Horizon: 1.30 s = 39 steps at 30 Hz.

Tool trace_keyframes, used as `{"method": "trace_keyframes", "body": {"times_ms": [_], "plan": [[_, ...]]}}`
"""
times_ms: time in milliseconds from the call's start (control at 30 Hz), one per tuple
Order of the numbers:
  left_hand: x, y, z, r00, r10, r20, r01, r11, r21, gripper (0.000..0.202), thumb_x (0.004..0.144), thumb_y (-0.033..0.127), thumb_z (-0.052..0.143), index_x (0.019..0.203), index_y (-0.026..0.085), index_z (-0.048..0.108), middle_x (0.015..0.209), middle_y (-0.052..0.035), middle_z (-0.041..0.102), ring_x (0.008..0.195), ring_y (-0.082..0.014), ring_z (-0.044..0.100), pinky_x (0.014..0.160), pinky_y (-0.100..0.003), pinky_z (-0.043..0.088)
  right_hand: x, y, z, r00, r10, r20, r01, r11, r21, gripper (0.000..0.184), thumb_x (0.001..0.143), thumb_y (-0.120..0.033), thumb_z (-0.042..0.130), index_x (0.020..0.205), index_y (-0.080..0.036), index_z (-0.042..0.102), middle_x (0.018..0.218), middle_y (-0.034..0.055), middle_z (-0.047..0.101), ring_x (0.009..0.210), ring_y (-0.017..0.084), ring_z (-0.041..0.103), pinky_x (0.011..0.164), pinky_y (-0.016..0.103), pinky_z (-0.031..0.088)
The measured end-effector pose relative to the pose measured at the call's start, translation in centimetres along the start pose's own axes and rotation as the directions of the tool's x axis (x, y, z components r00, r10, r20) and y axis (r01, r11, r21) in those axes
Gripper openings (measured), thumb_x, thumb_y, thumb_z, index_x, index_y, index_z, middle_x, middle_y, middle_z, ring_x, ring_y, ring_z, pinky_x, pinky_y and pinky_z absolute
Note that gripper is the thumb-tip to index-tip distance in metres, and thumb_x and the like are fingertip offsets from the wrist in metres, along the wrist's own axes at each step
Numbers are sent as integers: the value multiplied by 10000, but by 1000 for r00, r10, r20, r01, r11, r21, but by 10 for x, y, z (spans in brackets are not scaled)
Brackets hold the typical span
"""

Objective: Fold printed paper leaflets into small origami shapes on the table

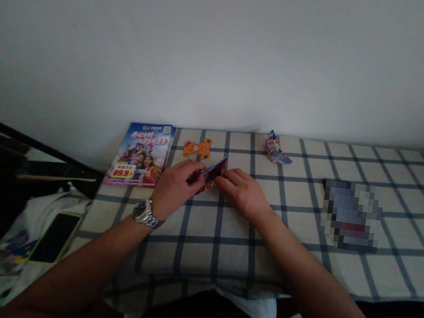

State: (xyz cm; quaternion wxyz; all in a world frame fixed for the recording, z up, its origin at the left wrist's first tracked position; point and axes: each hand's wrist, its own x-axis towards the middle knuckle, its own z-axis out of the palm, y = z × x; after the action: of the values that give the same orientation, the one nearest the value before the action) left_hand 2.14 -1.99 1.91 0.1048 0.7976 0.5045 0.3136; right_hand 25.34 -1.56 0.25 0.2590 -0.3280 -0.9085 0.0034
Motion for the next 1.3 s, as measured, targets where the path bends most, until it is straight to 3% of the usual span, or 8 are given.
{"method": "trace_keyframes", "body": {"times_ms": [200,367,667,933,1300], "plan": [[0,-3,0,999,-18,-39,17,1000,-4,164,954,150,634,1095,218,683,1024,-28,740,896,-185,707,825,-302,562,0,1,1,999,-11,-38,11,1000,18,189,1057,-224,553,1193,-199,681,1065,109,729,984,255,664,864,398,594],[1,-7,1,999,-35,-10,34,996,-82,215,979,146,589,1163,208,682,1092,-46,757,949,-194,723,902,-328,579,-3,5,1,999,15,-42,-12,998,61,208,1055,-232,558,1227,-229,675,1103,108,728,1013,253,677,891,414,605],[2,-13,4,997,-68,39,75,976,-203,246,987,135,566,1182,212,694,1153,-47,772,995,-195,739,909,-317,584,-6,11,1,997,38,-63,-30,992,122,246,1040,-212,575,1250,-241,699,1141,112,742,1022,259,692,886,426,616],[2,-13,4,991,-92,100,117,955,-272,195,1042,249,547,1141,218,712,1020,-21,780,880,-174,733,816,-296,565,-8,14,4,996,32,-84,-23,994,110,228,1046,-215,575,1236,-222,701,1133,115,741,1013,253,690,865,417,614],[0,-7,2,972,-106,210,162,948,-272,232,969,292,661,1196,248,680,862,13,770,751,-171,739,698,-276,559,-7,9,-1,999,15,-34,-10,990,140,347,1049,-175,538,1351,-256,690,1115,107,740,1002,244,697,862,402,626]]}}
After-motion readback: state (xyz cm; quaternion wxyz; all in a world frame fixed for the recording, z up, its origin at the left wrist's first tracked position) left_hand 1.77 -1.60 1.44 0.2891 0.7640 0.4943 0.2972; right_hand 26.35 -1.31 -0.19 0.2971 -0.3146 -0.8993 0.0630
